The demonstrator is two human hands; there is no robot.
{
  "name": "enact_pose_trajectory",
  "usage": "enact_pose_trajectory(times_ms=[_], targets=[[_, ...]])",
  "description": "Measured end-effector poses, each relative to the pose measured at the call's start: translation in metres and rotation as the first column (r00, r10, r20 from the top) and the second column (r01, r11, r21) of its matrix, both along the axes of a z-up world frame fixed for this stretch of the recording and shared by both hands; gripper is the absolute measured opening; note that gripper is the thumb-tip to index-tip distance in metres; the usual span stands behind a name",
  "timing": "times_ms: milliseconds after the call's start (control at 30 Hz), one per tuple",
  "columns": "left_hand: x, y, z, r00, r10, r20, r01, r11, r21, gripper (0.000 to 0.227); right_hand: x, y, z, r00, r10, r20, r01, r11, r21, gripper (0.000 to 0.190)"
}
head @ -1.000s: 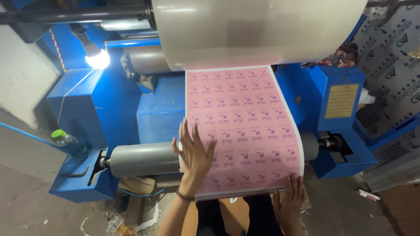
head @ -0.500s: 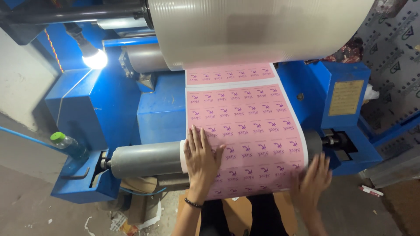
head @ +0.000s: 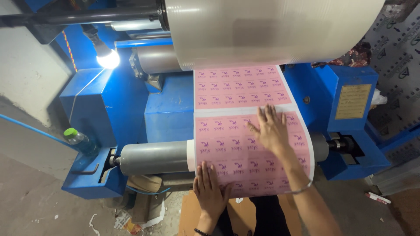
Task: The person operates a blue labeling machine, feeding a continuous pink label sheet through rollers. They use both hands to smooth and align the labels as they pass over a lower roller, ensuring proper adhesion and positioning.
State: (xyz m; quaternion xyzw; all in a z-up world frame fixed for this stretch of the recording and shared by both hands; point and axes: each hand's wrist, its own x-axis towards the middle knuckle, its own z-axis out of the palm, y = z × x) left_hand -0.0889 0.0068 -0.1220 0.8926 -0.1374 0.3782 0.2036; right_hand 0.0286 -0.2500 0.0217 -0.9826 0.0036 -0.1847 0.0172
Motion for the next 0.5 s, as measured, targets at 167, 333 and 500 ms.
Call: enact_pose_trajectory(times_ms=[167, 333, 500], targets=[[-0.029, 0.002, -0.033, 0.998, -0.066, -0.003, 0.066, 0.993, -0.093, 0.083, -0.055, 0.018, -0.017, 0.982, 0.058, 0.179, -0.052, 0.998, -0.041, 0.083], [-0.040, -0.009, -0.005, 0.999, -0.027, 0.029, 0.031, 0.990, -0.137, 0.075, -0.092, 0.032, -0.030, 0.914, 0.065, 0.402, -0.077, 0.997, 0.013, 0.074], [0.030, -0.010, 0.064, 1.000, 0.012, -0.026, -0.014, 0.997, -0.070, 0.069, -0.127, 0.040, -0.055, 0.881, 0.067, 0.469, -0.105, 0.993, 0.056, 0.070]])
